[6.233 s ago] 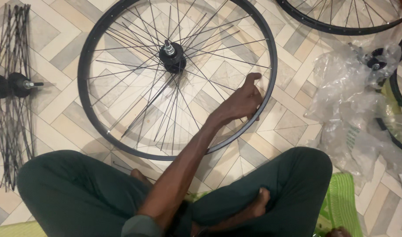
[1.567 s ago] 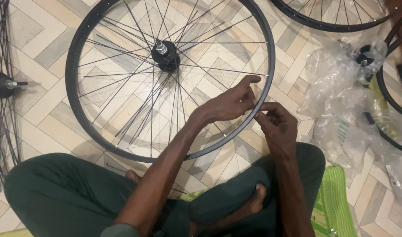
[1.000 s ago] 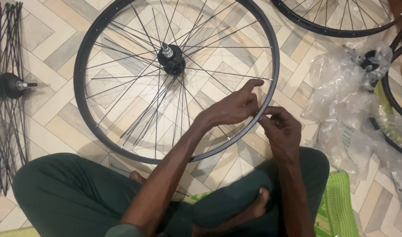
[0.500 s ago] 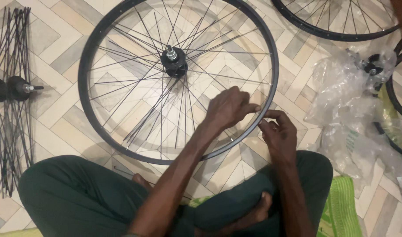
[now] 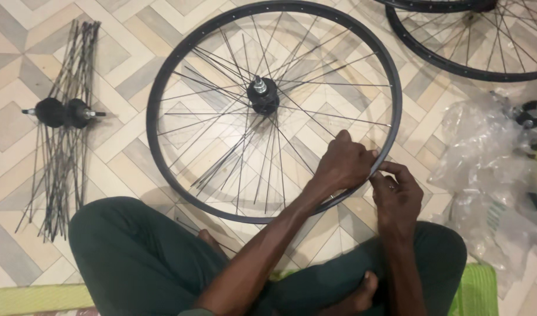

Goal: The person laces a bicycle wheel by inserting spokes into the hub and rim, then securing them with nipples. The person works methodically around the wheel, inserting each spoke and tightening it by hand.

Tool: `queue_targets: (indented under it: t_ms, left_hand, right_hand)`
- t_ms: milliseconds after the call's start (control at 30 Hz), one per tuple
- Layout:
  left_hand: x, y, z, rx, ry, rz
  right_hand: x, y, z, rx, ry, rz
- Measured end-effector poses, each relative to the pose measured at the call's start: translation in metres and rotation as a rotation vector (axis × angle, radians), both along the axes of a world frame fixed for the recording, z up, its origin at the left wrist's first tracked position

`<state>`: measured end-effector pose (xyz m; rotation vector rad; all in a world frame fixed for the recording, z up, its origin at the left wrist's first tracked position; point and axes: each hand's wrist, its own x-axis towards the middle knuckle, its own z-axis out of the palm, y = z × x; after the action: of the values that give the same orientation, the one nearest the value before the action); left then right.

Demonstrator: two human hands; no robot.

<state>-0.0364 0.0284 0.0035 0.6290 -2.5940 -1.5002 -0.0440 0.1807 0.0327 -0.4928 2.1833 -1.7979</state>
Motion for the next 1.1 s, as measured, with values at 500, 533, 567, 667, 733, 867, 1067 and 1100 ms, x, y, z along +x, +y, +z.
queue_targets:
  t_ms: [500,533,567,667,733,867,1067,1100]
  left_hand:
    - [0.008,0.035,0.010,0.196,0.046,-0.082]
    - [0.007,0.037,0.012,0.065,0.099,-0.139]
    - [0.007,0.039,0.016,-0.064,0.149,-0.195]
    - [0.005,0.032,0.032,-0.066,0.073,-0.067]
    - [0.006,0.019,0.052,0.002,0.108,-0.045]
    - [0.018,-0.012,0.111,0.030,0.174,-0.065]
    - [0.065,-0.052,0.208,0.234,0.284,-0.242]
    - [0.072,-0.057,0.222,0.249,0.379,-0.233]
  right_hand:
    - [-0.008,0.006,-0.008,-0.048,0.127,0.150]
    - [-0.009,0.010,-0.007,-0.078,0.228,0.235]
    - [-0.009,0.012,-0.008,-0.090,0.159,0.183]
    - [-0.009,0.018,-0.015,-0.096,-0.029,0.012]
    - [-0.008,0.026,-0.021,-0.049,-0.141,-0.118]
    - [-0.015,0.032,-0.040,-0.092,-0.290,-0.168]
    - [-0.023,0.025,-0.064,-0.243,-0.368,-0.105]
    - [-0.024,0.025,-0.063,-0.233,-0.351,-0.099]
